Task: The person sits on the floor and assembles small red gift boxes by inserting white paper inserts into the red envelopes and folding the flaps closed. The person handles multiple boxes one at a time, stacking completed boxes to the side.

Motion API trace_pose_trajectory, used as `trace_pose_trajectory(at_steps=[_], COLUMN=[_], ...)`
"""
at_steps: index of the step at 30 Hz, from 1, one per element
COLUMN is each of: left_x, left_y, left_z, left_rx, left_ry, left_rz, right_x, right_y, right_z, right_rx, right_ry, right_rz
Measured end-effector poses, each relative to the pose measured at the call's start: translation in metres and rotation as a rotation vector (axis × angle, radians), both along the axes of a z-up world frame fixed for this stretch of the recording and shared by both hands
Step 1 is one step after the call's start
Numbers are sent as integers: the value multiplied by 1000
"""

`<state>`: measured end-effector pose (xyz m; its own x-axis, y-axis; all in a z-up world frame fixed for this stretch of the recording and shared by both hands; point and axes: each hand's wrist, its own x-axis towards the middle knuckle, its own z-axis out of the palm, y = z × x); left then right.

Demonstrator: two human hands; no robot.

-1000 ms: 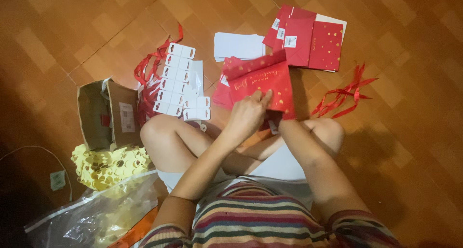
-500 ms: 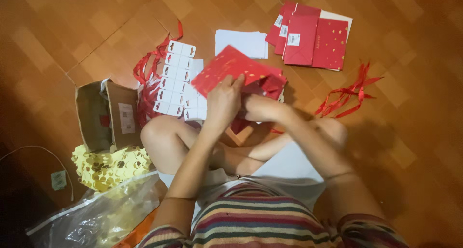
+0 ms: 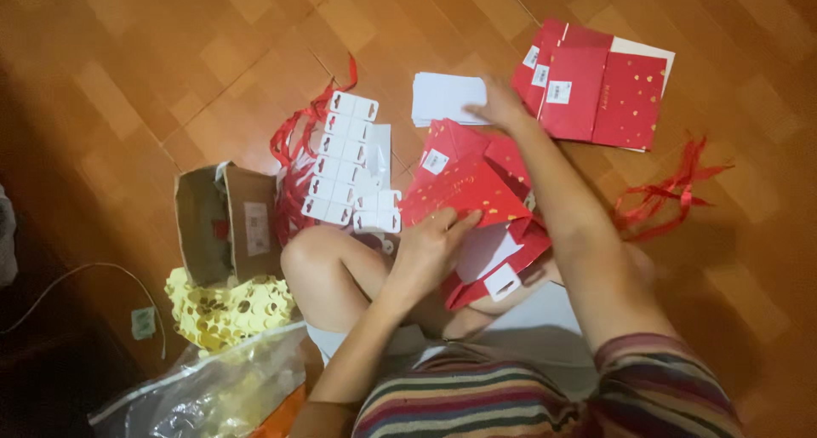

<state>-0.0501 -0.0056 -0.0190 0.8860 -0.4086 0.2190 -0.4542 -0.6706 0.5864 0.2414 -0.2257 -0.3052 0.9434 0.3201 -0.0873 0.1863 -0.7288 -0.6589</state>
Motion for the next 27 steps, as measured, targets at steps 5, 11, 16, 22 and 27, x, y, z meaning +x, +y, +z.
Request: trace_pose_trajectory(at_steps=[5, 11, 16, 22, 27], left_x=[4, 8, 8, 3, 1], left_y=[9, 11, 11, 8, 9], left_z=[-2, -3, -4, -4, -5], left_rx=[-42, -67, -105, -66, -31], left_ry=[17, 20, -4, -14, 26], left_rz=[-18, -22, -13, -5, 1], right_x=[-6, -12, -28, -22, -10], right_y=[13, 17, 8, 6, 8], right_z=[7, 38, 32, 23, 32], right_rx=[-488, -686, -641, -521, -571], right_ry=[-82, -170, -256, -249, -82], right_rz=[178, 274, 282, 210, 247])
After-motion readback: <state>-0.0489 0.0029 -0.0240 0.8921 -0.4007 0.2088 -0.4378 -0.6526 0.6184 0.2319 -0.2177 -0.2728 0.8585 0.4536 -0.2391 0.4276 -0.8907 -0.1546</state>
